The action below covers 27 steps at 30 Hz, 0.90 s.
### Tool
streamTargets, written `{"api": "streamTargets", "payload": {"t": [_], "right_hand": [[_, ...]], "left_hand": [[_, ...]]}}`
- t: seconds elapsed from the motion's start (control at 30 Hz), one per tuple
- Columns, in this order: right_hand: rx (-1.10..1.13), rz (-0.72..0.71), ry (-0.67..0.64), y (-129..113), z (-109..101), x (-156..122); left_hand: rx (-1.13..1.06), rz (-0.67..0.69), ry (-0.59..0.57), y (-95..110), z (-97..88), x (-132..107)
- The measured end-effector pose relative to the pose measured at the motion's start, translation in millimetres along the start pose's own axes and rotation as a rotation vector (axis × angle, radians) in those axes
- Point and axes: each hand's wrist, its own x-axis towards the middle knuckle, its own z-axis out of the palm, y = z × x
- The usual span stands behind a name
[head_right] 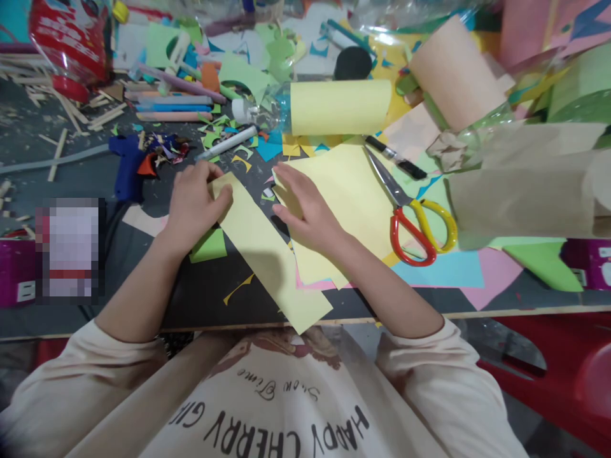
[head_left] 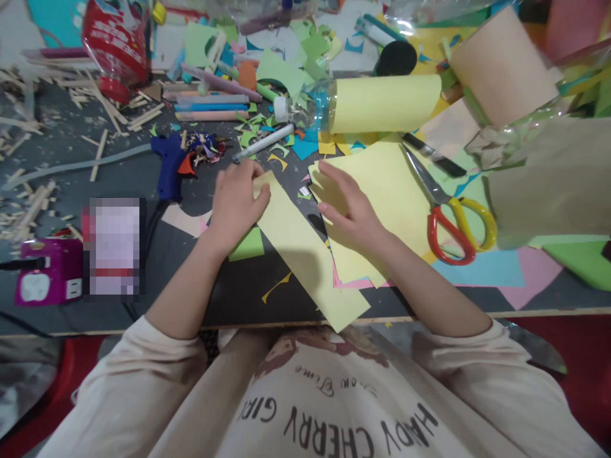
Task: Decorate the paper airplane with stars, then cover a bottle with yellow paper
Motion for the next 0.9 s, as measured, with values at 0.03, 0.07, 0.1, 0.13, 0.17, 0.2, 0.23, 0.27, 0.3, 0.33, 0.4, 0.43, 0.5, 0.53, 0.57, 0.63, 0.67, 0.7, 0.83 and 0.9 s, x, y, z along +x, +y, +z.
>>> {"api": "streamTargets", "payload": {"t": [0.03, 0.07, 0.1, 0.13, 0.17, 0.2, 0.23, 0.27, 0.3, 0.33, 0.4, 0.43, 0.5, 0.53, 0.57, 0.63, 0.67, 0.7, 0.83, 0.9], "right_hand": [[0.006, -0.014, -0.017, -1.0, 0.2, -0.2], [0.009, -0.042, -0.036, -2.3, 0.4, -0.1], [0.012, -0.078, -0.058, -3.8, 0.7, 0.1], [0.015, -0.118, -0.082, -5.1, 1.0, 0.6], [0.02, -0.155, -0.107, -6.4, 1.2, 1.1], [0.026, -0.181, -0.134, -7.3, 1.4, 1.5], [0.031, -0.196, -0.159, -8.0, 1.5, 1.7], [0.034, -0.2, -0.18, -8.3, 1.6, 1.7], [0.033, -0.195, -0.19, -8.2, 1.7, 1.3], [0.031, -0.185, -0.189, -7.8, 1.8, 0.6], [0.027, -0.151, -0.164, -6.5, 2.1, -1.0], [0.03, -0.134, -0.146, -5.8, 2.2, -1.6], [0.036, -0.12, -0.128, -4.8, 2.2, -1.9], [0.037, -0.13, -0.13, -4.5, 2.0, -1.6], [0.036, -0.147, -0.144, -4.4, 1.7, -1.1], [0.031, -0.185, -0.201, -4.4, 1.0, -0.1], [0.032, -0.193, -0.236, -4.5, 0.6, 0.1], [0.042, -0.188, -0.265, -4.6, 0.2, 0.0], [0.184, -0.096, -0.22, -4.3, -1.8, -2.0], [0.269, -0.061, -0.162, -3.2, -2.8, -2.6]], "left_hand": [[-0.063, 0.004, -0.025, 4.4, -1.5, 0.4], [-0.135, -0.003, -0.047, 9.0, -3.2, 0.8], [-0.209, -0.019, -0.054, 13.5, -4.8, 1.1], [-0.282, -0.036, -0.047, 17.6, -6.1, 1.5], [-0.348, -0.054, -0.023, 21.0, -7.1, 2.0], [-0.409, -0.071, 0.012, 23.6, -7.7, 2.6], [-0.465, -0.09, 0.052, 25.5, -7.8, 3.4], [-0.517, -0.114, 0.096, 26.8, -7.7, 4.3], [-0.566, -0.141, 0.14, 27.7, -7.3, 5.2], [-0.615, -0.165, 0.177, 28.2, -6.7, 6.2], [-0.703, -0.212, 0.227, 28.3, -5.2, 7.8], [-0.736, -0.232, 0.243, 27.6, -4.0, 8.3], [-0.781, -0.268, 0.272, 24.2, -0.8, 8.9], [-0.797, -0.287, 0.293, 21.4, 1.3, 9.2], [-0.814, -0.305, 0.315, 18.2, 3.4, 9.4], [-0.865, -0.336, 0.347, 11.8, 7.3, 9.9], [-0.898, -0.349, 0.348, 9.6, 8.5, 10.2], [-0.931, -0.359, 0.342, 8.5, 9.2, 10.4], [-1.049, -0.346, 0.253, 14.4, 8.0, 9.1], [-1.077, -0.313, 0.165, 19.1, 7.3, 6.9]]}}
